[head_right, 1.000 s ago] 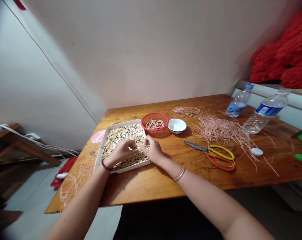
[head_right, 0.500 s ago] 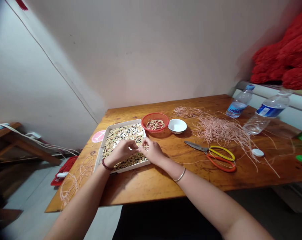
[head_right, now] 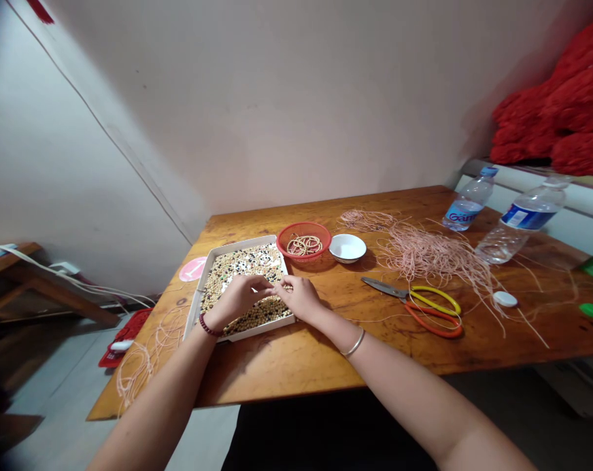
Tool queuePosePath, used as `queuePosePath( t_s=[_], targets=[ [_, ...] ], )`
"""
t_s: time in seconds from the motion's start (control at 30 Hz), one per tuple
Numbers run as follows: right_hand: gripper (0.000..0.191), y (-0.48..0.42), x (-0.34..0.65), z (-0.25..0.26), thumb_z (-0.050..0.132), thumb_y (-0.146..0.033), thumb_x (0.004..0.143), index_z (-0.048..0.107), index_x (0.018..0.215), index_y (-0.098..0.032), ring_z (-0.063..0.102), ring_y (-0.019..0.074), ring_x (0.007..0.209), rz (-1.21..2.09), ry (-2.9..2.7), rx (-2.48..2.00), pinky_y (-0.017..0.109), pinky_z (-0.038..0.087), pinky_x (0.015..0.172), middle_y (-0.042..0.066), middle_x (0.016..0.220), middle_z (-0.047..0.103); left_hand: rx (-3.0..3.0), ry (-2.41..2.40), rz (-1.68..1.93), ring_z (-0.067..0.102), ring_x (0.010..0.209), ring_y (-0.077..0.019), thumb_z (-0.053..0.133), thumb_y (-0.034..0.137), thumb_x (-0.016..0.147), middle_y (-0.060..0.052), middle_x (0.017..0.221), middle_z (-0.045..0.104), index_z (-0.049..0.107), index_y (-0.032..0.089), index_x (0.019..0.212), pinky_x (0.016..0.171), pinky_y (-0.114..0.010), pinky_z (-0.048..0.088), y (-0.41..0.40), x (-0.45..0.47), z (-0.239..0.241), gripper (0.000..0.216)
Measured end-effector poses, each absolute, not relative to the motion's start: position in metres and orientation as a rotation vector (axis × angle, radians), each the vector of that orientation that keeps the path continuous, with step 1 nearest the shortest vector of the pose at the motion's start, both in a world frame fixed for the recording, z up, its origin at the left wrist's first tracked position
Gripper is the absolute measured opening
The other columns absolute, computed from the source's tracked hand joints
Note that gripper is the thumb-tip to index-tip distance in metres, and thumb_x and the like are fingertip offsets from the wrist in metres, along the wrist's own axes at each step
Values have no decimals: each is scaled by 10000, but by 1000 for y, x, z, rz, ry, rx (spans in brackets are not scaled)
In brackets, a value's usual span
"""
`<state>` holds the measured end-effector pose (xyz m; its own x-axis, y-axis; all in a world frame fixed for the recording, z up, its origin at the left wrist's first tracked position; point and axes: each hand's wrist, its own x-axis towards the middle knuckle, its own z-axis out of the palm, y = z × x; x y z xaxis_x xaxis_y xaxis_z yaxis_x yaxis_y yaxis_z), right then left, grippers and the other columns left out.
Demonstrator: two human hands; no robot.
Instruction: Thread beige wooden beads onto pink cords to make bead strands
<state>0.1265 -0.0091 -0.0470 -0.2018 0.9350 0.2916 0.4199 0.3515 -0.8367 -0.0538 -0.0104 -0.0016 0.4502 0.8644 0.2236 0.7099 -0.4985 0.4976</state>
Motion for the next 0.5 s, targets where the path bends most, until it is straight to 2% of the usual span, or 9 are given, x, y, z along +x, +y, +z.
queuePosePath(
  t_s=[0.17, 0.27, 0.4, 0.5],
  targets=[
    [296, 0, 125, -55, 501, -381, 802, 648, 673, -159, 544, 152, 643, 916, -1662, -1138, 232, 367, 598, 15, 642, 611, 2368, 1309, 687, 618, 665, -139, 506, 429, 893, -47, 828, 720, 709, 189, 917, 625, -224, 426, -14, -50, 4, 315],
    [296, 6, 124, -60, 503, -383, 780, 649, 665, -153, 512, 137, 608, 1057, -1569, -1142, 229, 364, 579, 9, 626, 593, 2373, 1318, 686, 625, 694, -150, 443, 400, 928, -49, 839, 718, 705, 189, 930, 644, -236, 436, -15, -50, 6, 336],
    [382, 10, 123, -64, 474, -467, 780, 636, 656, -145, 448, 123, 550, 1147, -1492, -1118, 232, 340, 540, -3, 569, 528, 2398, 1254, 711, 646, 779, -158, 494, 335, 911, -50, 936, 723, 706, 218, 990, 702, -244, 456, -14, -50, 4, 254],
    [449, 10, 123, -65, 443, -543, 793, 601, 639, -152, 398, 118, 509, 1136, -1492, -1120, 232, 308, 501, -26, 507, 434, 2397, 1246, 742, 648, 764, -156, 525, 334, 895, -49, 919, 727, 718, 225, 954, 706, -248, 464, -14, -50, 4, 229]
  ],
)
